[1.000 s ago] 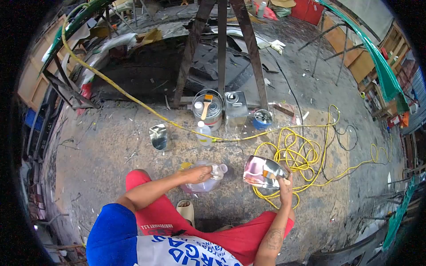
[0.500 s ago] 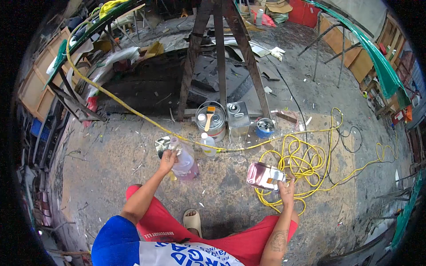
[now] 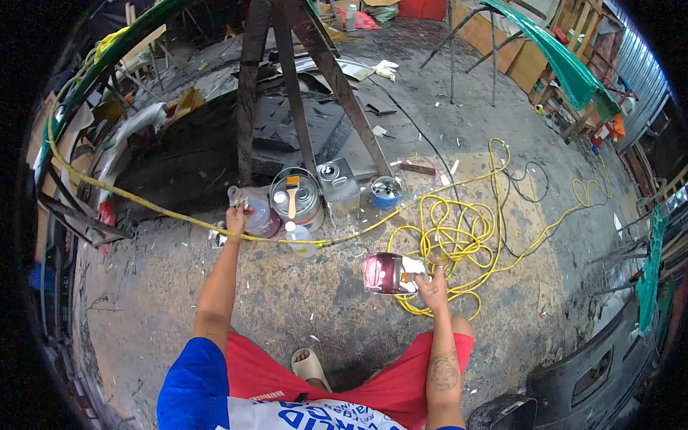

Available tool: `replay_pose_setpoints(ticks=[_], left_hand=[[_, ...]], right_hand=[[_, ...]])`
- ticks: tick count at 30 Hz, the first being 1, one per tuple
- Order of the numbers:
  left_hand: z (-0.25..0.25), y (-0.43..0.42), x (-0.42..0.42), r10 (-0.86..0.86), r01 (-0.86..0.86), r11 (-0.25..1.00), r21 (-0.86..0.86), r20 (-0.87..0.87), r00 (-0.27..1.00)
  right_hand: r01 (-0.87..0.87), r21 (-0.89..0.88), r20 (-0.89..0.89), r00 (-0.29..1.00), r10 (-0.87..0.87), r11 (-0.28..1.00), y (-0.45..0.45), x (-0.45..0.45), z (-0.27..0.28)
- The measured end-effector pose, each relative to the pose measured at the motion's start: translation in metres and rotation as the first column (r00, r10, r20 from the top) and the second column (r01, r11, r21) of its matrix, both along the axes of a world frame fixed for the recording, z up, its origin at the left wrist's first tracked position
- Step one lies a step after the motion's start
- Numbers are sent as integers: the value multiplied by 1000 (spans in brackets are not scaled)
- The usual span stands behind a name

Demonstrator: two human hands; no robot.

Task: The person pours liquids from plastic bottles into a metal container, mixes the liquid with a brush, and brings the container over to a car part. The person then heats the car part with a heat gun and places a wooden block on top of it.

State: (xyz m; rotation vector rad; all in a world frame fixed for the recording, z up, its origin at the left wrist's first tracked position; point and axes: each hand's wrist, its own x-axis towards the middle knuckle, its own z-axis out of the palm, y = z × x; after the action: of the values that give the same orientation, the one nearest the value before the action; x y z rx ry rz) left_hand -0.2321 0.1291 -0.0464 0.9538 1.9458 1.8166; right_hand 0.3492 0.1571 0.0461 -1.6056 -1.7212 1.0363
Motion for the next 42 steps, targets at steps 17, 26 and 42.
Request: replay_pose_setpoints(ticks=[17,26,42], left_hand=[[8,-114,-58,-512,349,275,-896,171,842],[-9,-62,121,-516,486,815,-316,-12,856],[-29,-83,139,-97,73,976,-203,-114,989]], right_hand=[[-62,93,-24,998,65,994,28,46,-102],[-4,229,65,998,-11,973,27,12,-87],[20,-169,-129,991,-42,985,32,5,-114]])
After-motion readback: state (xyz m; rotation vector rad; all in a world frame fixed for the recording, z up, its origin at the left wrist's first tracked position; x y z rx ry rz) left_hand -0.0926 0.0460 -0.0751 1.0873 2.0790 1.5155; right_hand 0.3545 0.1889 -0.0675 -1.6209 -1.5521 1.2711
